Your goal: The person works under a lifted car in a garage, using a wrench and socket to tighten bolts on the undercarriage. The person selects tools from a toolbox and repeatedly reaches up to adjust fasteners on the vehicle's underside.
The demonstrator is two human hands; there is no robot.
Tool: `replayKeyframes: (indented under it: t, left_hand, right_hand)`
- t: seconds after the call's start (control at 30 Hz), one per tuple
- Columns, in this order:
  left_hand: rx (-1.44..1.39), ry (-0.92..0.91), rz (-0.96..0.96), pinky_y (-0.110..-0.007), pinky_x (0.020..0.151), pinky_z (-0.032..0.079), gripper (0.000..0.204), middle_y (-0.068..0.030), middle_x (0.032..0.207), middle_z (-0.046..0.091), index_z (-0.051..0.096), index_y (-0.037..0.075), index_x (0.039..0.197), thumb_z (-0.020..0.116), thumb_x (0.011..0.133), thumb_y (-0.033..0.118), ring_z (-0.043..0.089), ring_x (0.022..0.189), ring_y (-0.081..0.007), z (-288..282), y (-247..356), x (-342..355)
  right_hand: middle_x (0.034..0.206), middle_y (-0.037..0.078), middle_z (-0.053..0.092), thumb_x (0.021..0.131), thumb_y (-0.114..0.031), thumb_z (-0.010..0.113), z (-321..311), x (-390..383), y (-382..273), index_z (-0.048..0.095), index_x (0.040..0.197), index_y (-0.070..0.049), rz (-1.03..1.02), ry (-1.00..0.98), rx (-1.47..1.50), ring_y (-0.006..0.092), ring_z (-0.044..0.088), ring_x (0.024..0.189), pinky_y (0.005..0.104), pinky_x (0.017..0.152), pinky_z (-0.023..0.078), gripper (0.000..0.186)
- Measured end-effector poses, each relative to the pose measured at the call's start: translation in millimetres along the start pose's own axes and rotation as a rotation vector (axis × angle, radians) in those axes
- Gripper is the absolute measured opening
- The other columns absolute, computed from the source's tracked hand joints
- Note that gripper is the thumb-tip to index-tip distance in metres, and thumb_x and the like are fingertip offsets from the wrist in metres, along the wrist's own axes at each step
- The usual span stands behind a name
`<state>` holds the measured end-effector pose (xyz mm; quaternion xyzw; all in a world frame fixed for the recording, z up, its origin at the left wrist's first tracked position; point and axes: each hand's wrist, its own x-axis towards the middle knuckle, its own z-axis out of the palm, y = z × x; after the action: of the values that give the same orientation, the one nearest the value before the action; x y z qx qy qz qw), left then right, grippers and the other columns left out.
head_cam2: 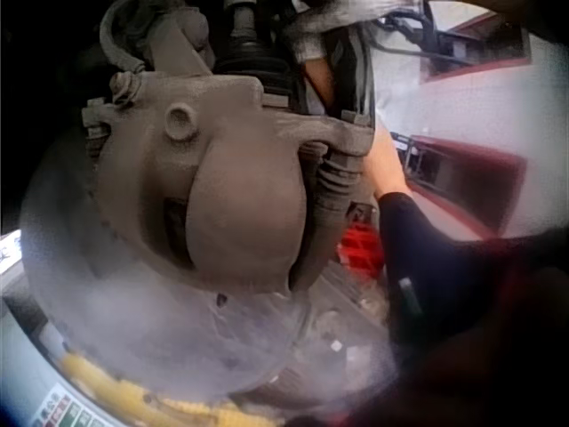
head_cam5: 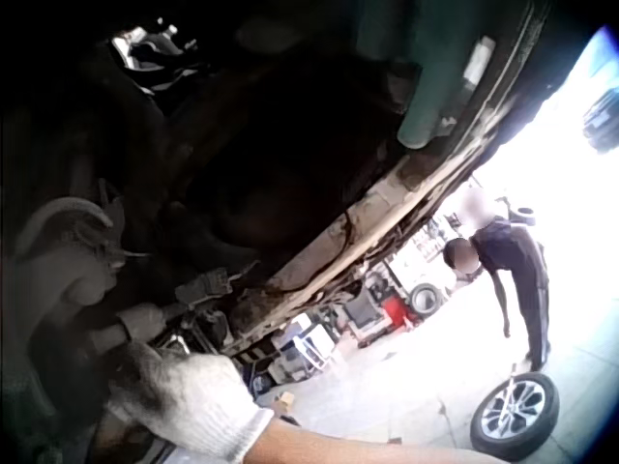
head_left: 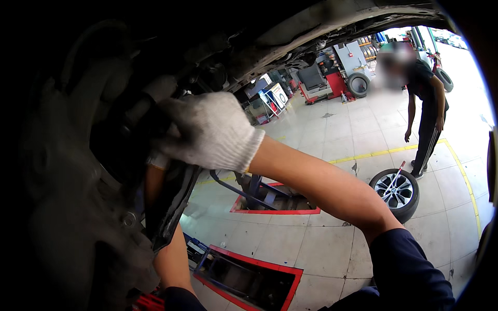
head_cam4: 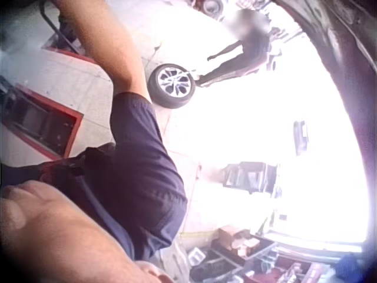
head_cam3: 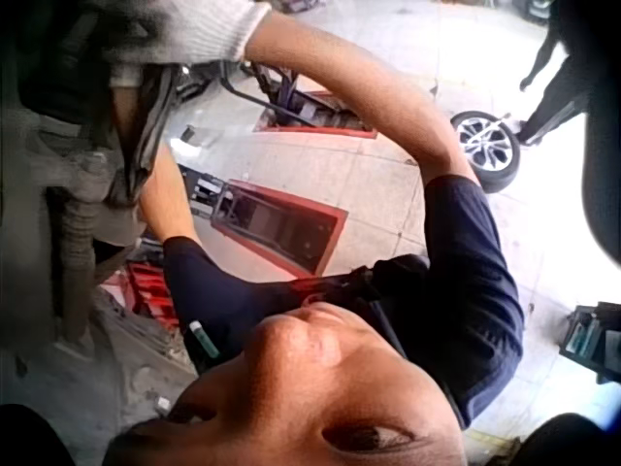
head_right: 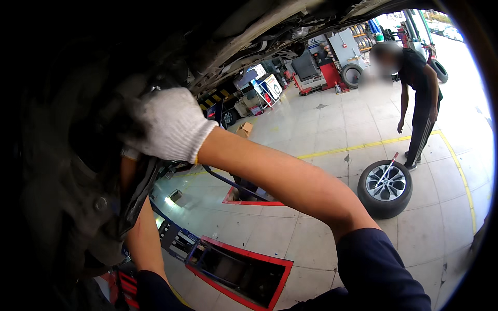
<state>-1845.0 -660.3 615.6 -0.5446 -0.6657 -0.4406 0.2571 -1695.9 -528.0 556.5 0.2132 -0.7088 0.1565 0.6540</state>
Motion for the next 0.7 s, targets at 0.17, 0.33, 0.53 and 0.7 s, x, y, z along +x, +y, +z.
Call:
replayKeyframes:
  t: [0.17,0.33,0.53,0.7]
  left_hand:
    - [0.031,-0.015,0.029,-0.040,0.111,0.045,0.047,-0.0194,0.147,0.055,0.059,0.004,0.142,0.062,0.104,0.031,0.054,0.133,-0.0314,1,7,18]
    - [0.070,0.001,0.025,-0.040,0.111,0.044,0.048,-0.0196,0.148,0.054,0.058,0.004,0.143,0.061,0.104,0.032,0.054,0.133,-0.0317,-5,10,13]
    - [0.034,-0.032,0.059,-0.041,0.112,0.044,0.049,-0.0199,0.149,0.054,0.058,0.004,0.143,0.061,0.104,0.033,0.053,0.134,-0.0320,12,1,26]
    - [0.067,-0.036,0.058,-0.041,0.112,0.043,0.049,-0.0201,0.150,0.053,0.057,0.005,0.144,0.061,0.104,0.033,0.053,0.135,-0.0323,4,2,22]
  right_hand:
    - [0.085,0.015,0.075,0.093,-0.037,0.069,-16,6,38,0.073,0.104,-0.003,-0.084,0.242,0.227,0.0312,0.074,0.077,0.0428,0.071,0.060,0.037]
    - [0.095,0.018,0.076,0.094,-0.033,0.069,-12,-3,18,0.074,0.116,-0.003,0.213,0.280,0.717,0.0249,0.076,0.087,0.0338,0.079,0.061,0.037]
    - [0.078,0.016,0.073,0.089,-0.026,0.071,-8,7,13,0.070,0.117,-0.006,-0.097,0.277,0.156,0.0337,0.074,0.076,0.0389,0.070,0.061,0.034]
    - [0.085,0.016,0.073,0.084,-0.021,0.070,13,-8,-20,0.067,0.121,-0.008,-0.038,0.307,0.088,0.0330,0.074,0.077,0.0446,0.071,0.061,0.039]
